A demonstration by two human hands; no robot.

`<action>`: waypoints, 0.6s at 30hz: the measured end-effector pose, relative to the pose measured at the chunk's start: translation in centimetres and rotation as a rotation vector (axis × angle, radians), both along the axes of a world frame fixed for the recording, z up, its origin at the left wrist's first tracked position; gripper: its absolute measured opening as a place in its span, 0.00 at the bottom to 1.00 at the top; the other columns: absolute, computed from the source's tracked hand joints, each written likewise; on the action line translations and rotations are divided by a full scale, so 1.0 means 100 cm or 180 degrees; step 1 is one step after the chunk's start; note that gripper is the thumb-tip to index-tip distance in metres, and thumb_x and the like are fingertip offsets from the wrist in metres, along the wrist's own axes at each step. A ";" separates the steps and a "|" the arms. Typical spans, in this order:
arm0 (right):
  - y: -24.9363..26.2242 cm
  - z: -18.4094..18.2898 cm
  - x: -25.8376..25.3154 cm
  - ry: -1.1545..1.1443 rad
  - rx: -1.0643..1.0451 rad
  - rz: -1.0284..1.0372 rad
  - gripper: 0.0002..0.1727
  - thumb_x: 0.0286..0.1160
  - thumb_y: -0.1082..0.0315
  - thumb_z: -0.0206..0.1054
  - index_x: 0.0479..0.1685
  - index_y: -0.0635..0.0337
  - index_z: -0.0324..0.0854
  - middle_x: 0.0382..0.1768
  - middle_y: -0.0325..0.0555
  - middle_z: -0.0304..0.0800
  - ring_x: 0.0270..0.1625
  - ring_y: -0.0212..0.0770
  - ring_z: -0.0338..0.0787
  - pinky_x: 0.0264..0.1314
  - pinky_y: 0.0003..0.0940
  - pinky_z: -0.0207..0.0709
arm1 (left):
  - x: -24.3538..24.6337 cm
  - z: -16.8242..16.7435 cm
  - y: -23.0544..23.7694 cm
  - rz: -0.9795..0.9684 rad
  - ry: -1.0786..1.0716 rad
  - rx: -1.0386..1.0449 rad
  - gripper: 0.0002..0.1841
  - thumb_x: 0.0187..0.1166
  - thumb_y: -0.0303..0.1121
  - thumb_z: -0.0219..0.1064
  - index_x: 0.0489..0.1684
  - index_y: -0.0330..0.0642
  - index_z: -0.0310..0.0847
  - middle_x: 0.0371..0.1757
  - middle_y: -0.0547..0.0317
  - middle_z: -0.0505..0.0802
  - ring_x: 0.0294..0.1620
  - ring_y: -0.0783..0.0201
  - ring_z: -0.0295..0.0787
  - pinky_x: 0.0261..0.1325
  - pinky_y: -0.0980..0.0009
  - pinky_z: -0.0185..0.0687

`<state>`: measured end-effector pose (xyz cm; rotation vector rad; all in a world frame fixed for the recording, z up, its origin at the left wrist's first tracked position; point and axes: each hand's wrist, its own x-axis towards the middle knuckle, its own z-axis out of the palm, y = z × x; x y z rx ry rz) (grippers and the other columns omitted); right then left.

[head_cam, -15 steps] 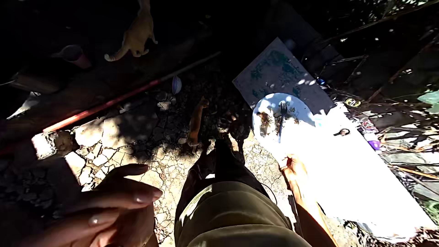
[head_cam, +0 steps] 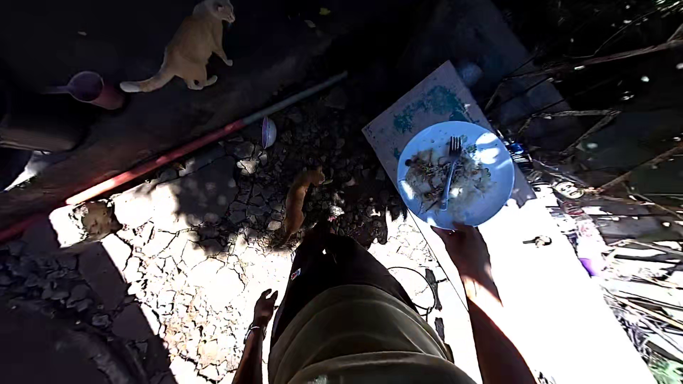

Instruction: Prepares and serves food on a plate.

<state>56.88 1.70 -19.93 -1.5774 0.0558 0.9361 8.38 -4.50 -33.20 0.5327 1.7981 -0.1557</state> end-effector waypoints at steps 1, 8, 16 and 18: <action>0.009 0.001 0.002 0.0002 -0.0037 -0.0047 0.17 0.88 0.75 0.42 0.72 0.61 0.60 0.52 0.47 0.83 0.47 0.40 0.92 0.48 0.43 0.91 | -0.001 0.000 -0.007 -0.0171 0.0043 -0.0090 0.26 0.91 0.34 0.59 0.81 0.25 0.66 0.72 0.25 0.82 0.76 0.34 0.79 0.80 0.46 0.69; 0.078 -0.012 0.019 0.0202 -0.0141 -0.0187 0.14 0.90 0.73 0.42 0.68 0.61 0.62 0.48 0.48 0.83 0.45 0.39 0.92 0.49 0.39 0.91 | 0.016 0.005 0.040 0.0451 0.0174 -0.0104 0.22 0.94 0.33 0.52 0.79 0.28 0.69 0.72 0.27 0.82 0.67 0.37 0.84 0.67 0.44 0.77; 0.165 -0.008 0.021 0.0168 0.0147 -0.0199 0.15 0.91 0.73 0.41 0.69 0.63 0.63 0.49 0.46 0.82 0.49 0.38 0.90 0.53 0.39 0.89 | 0.041 -0.031 0.209 0.0825 -0.0091 0.0533 0.23 0.95 0.37 0.49 0.79 0.30 0.69 0.72 0.29 0.83 0.67 0.37 0.85 0.66 0.42 0.78; 0.193 -0.012 0.024 0.0201 0.0276 -0.0259 0.13 0.91 0.74 0.41 0.65 0.62 0.64 0.47 0.47 0.85 0.46 0.40 0.93 0.50 0.40 0.91 | 0.053 -0.031 0.258 0.0746 -0.0272 0.0776 0.23 0.95 0.35 0.48 0.81 0.29 0.66 0.73 0.29 0.82 0.68 0.38 0.84 0.67 0.44 0.79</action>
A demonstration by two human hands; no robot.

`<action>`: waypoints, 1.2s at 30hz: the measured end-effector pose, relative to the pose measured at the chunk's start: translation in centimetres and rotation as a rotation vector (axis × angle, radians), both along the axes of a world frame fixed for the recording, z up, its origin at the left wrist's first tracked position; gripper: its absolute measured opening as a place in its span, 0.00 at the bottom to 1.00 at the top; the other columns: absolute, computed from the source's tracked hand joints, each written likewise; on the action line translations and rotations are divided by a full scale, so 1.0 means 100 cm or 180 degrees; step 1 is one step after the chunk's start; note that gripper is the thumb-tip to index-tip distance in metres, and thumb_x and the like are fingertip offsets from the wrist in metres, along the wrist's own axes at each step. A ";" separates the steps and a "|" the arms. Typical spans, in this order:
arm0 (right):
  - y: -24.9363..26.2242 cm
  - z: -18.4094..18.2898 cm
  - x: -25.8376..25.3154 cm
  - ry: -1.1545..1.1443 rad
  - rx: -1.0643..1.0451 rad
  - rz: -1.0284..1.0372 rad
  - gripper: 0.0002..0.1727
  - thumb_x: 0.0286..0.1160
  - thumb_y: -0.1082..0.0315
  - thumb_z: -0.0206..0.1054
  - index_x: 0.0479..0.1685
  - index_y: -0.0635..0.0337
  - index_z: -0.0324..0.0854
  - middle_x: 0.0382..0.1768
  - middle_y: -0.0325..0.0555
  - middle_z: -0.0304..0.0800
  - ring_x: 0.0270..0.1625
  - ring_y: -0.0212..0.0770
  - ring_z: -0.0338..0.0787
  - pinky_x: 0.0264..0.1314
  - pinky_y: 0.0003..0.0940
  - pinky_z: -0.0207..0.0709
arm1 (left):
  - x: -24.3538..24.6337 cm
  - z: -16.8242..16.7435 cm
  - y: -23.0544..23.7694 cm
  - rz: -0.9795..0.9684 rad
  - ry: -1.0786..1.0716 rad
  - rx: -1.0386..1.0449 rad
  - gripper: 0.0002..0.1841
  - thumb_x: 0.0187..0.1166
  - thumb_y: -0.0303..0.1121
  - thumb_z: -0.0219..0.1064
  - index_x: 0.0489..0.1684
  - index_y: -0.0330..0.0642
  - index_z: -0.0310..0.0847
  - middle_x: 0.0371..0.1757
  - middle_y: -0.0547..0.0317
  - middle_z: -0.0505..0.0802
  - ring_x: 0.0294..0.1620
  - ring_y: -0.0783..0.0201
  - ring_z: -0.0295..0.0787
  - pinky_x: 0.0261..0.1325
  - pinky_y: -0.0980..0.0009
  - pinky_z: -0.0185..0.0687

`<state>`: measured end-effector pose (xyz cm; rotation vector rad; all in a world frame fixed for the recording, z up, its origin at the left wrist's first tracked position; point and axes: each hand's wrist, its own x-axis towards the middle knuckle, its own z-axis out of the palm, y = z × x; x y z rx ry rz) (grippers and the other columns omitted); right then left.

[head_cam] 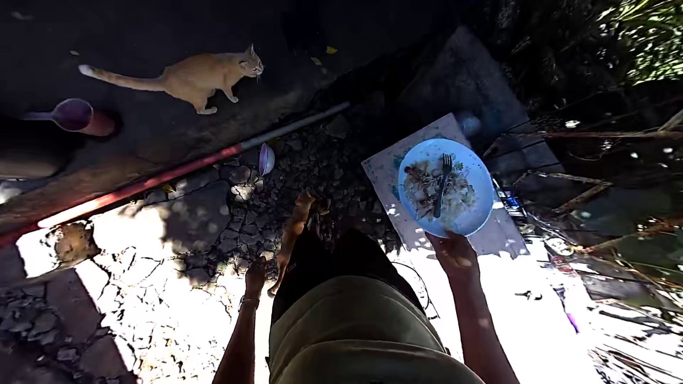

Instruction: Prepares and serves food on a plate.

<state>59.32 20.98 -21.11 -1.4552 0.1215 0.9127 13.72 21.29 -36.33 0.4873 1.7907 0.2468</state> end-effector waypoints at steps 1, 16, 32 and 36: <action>0.009 0.002 -0.001 0.0039 -0.0015 -0.0015 0.14 0.91 0.74 0.39 0.66 0.61 0.63 0.48 0.47 0.84 0.47 0.41 0.92 0.50 0.40 0.91 | 0.005 0.004 0.017 -0.0074 -0.0064 -0.0038 0.23 0.95 0.34 0.49 0.83 0.29 0.65 0.75 0.29 0.80 0.70 0.38 0.83 0.69 0.45 0.78; 0.213 -0.039 0.079 -0.0171 -0.0362 0.0963 0.16 0.89 0.74 0.38 0.68 0.61 0.63 0.49 0.46 0.87 0.45 0.39 0.94 0.48 0.40 0.92 | 0.038 -0.046 0.094 0.1013 0.0654 -0.0219 0.29 0.93 0.37 0.55 0.88 0.30 0.56 0.73 0.23 0.80 0.65 0.33 0.86 0.66 0.42 0.82; 0.402 -0.044 0.103 -0.0244 -0.0823 0.1713 0.14 0.88 0.76 0.39 0.64 0.56 0.62 0.44 0.41 0.88 0.40 0.38 0.94 0.42 0.38 0.93 | 0.141 -0.068 0.249 0.0746 0.0034 -0.0429 0.24 0.94 0.35 0.52 0.84 0.31 0.63 0.74 0.28 0.80 0.64 0.38 0.87 0.66 0.47 0.82; 0.403 -0.045 0.096 -0.0174 -0.0881 0.1698 0.14 0.88 0.76 0.39 0.63 0.56 0.63 0.42 0.40 0.89 0.39 0.37 0.94 0.42 0.37 0.92 | 0.120 -0.081 0.259 0.0775 0.0008 -0.0613 0.24 0.94 0.34 0.52 0.83 0.30 0.64 0.76 0.28 0.79 0.69 0.37 0.85 0.69 0.45 0.80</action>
